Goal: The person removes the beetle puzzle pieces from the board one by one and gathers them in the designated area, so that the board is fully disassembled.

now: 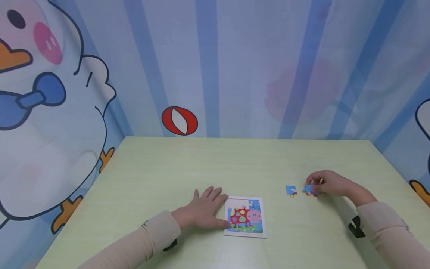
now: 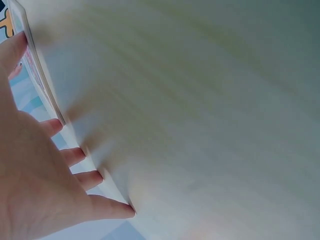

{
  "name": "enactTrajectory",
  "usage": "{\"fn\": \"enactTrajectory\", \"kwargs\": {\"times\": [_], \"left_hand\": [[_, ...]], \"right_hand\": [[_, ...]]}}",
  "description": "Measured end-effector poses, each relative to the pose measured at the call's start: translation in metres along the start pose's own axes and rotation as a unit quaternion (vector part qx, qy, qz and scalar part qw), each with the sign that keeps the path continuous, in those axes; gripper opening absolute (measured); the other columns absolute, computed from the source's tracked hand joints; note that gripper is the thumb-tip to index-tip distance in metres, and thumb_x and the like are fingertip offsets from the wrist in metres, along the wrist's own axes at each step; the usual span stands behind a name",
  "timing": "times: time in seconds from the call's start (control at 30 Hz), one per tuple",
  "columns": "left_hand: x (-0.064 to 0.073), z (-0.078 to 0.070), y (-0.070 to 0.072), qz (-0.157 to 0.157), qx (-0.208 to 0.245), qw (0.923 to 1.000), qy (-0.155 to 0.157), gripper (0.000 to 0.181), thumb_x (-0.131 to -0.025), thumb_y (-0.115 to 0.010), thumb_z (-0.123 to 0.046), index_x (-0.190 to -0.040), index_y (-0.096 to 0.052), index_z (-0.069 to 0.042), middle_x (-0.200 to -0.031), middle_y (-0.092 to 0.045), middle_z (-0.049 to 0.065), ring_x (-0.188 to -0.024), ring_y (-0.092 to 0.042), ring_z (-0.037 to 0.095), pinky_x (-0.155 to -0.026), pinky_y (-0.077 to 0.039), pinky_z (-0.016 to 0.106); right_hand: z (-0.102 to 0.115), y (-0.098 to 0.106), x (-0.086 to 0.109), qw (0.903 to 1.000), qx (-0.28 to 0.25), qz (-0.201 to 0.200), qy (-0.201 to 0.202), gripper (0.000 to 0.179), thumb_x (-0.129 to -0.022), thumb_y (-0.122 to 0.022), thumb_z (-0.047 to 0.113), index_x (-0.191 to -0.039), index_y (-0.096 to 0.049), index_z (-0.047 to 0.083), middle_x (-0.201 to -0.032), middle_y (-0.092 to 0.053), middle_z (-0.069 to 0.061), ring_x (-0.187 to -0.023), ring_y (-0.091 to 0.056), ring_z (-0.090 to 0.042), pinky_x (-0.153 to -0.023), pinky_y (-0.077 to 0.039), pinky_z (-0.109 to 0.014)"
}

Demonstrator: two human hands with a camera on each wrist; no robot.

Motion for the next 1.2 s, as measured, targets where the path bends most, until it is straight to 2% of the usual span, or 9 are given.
{"fn": "enactTrajectory", "kwargs": {"times": [0.4, 0.53, 1.0, 1.2], "left_hand": [[-0.0002, -0.0006, -0.0014, 0.001, -0.006, 1.0000, 0.002, 0.089, -0.083, -0.053, -0.070, -0.152, -0.029, -0.019, -0.161, -0.016, 0.009, -0.147, -0.010, 0.036, -0.108, -0.010, 0.070], [0.0005, -0.0012, -0.0003, 0.002, -0.005, 1.0000, 0.002, 0.089, -0.083, -0.053, -0.070, -0.152, -0.029, -0.019, -0.161, -0.017, 0.009, -0.147, -0.011, 0.036, -0.108, -0.011, 0.070], [0.0006, -0.0008, 0.0018, 0.001, -0.006, 1.0000, 0.005, 0.089, -0.083, -0.053, -0.069, -0.151, -0.029, -0.018, -0.161, -0.017, 0.009, -0.147, -0.011, 0.036, -0.109, -0.011, 0.070], [0.0008, -0.0013, 0.0018, 0.004, -0.004, 1.0000, 0.005, 0.088, -0.083, -0.054, -0.068, -0.151, -0.030, -0.019, -0.161, -0.018, 0.008, -0.147, -0.011, 0.036, -0.109, -0.011, 0.070]], "right_hand": [[-0.0014, -0.0056, -0.0039, 0.9995, 0.013, 0.002, -0.028, 0.017, -0.090, -0.056, -0.003, -0.102, -0.066, 0.004, -0.086, -0.061, -0.001, -0.071, -0.046, -0.016, -0.062, -0.041, -0.030], [-0.0012, -0.0061, -0.0037, 0.9993, 0.017, 0.002, -0.032, 0.014, -0.090, -0.058, -0.002, -0.100, -0.065, 0.004, -0.081, -0.061, 0.000, -0.070, -0.047, -0.016, -0.062, -0.041, -0.031], [0.0009, -0.0025, -0.0027, 0.9994, 0.024, -0.005, -0.024, 0.014, -0.090, -0.061, 0.004, -0.104, -0.063, 0.000, -0.082, -0.057, -0.002, -0.073, -0.048, -0.016, -0.062, -0.042, -0.031], [0.0076, 0.0003, -0.0037, 0.9998, 0.014, -0.007, -0.014, 0.021, -0.091, -0.063, 0.009, -0.110, -0.062, 0.000, -0.093, -0.059, -0.004, -0.080, -0.053, -0.017, -0.065, -0.047, -0.031]]}}
Point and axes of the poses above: each hand's wrist, its own x-axis away from the middle knuckle, its own y-axis out of the back of the hand, z = x × y, the point moved 4 cm from there along -x, towards the middle knuckle
